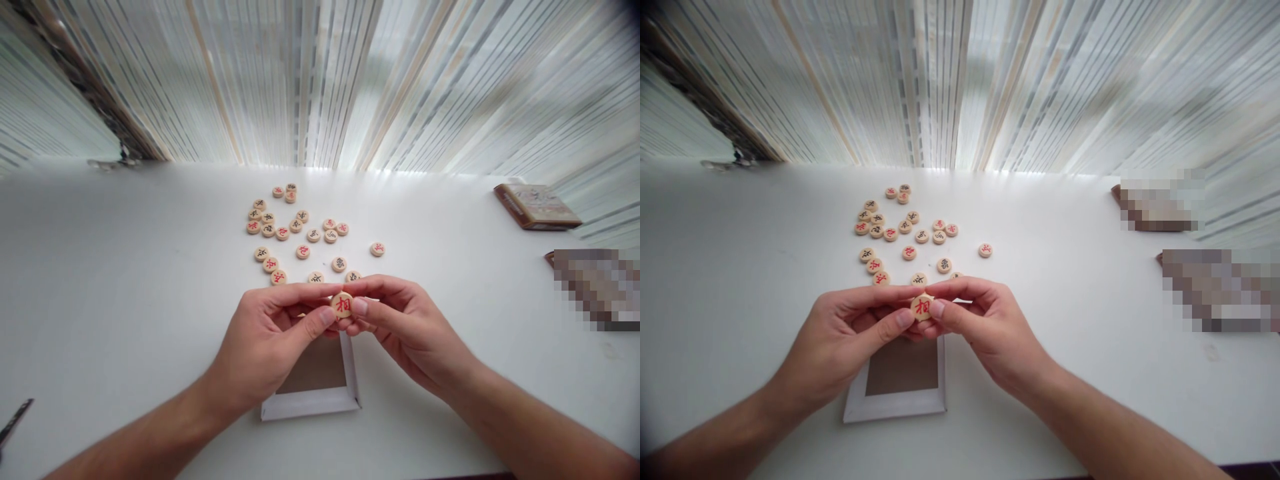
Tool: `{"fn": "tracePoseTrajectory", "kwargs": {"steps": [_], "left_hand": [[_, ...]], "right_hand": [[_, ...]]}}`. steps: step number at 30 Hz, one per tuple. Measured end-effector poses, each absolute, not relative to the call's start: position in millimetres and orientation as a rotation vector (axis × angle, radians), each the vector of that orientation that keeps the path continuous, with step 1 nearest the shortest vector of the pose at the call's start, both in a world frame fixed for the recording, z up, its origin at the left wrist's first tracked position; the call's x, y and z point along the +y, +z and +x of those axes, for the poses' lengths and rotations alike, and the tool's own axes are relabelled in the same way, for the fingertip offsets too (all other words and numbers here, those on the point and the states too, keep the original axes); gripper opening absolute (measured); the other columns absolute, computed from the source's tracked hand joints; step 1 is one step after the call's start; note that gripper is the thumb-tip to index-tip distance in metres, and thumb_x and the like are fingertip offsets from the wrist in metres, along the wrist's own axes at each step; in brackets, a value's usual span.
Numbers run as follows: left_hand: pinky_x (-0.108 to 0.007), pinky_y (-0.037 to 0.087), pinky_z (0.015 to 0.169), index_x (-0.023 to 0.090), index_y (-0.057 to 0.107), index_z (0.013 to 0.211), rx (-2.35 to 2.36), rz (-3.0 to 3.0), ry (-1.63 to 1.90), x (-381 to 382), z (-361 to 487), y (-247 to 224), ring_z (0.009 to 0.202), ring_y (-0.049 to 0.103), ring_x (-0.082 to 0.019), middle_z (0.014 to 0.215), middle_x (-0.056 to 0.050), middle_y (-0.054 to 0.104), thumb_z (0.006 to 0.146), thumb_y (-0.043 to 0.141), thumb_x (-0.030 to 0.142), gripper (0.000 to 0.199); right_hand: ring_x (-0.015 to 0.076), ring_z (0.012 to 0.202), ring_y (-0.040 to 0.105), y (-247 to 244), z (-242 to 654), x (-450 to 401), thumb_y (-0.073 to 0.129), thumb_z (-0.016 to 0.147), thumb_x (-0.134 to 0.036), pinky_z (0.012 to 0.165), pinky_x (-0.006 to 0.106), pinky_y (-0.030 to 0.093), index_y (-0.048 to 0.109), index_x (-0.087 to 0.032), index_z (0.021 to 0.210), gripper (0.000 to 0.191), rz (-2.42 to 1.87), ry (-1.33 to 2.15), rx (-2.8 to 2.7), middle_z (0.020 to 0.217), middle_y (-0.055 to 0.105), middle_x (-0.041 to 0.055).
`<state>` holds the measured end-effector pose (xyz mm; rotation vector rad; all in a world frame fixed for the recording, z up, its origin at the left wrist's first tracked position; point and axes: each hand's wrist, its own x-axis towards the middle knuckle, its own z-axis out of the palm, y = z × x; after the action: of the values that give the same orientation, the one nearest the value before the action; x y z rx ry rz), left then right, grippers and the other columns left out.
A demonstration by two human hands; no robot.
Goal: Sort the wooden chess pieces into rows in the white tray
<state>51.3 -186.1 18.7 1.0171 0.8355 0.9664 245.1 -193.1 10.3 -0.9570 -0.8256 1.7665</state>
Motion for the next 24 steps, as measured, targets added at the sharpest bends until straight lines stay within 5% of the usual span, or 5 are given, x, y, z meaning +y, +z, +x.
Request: {"fn": "tracePoseTrajectory", "kwargs": {"steps": [10,24], "left_hand": [[-0.035,0.073,0.083,0.019,0.086,0.112,0.901,1.084,0.936,-185.3,49.1,19.5,0.084,0.084,-0.025,0.096,-0.008,0.087,0.086,0.088,0.025,0.027],[-0.023,0.068,0.080,0.031,0.085,0.119,0.898,1.517,0.984,-190.9,49.5,13.6,0.087,0.081,-0.018,0.098,-0.002,0.086,0.095,0.077,0.015,0.030]], "right_hand": [[0.0203,0.078,0.080,8.4,247.1,-192.8,0.098,0.073,-0.025,0.079,0.033,0.067,0.088,-0.023,0.101,0.030,-0.994,1.787,-0.857,0.086,0.084,0.0058],[0.0159,0.059,0.071,6.7,247.0,-192.5,0.106,0.058,-0.029,0.054,0.026,0.061,0.079,-0.018,0.080,0.036,-1.093,1.696,-0.958,0.068,0.076,0.0025]]}}
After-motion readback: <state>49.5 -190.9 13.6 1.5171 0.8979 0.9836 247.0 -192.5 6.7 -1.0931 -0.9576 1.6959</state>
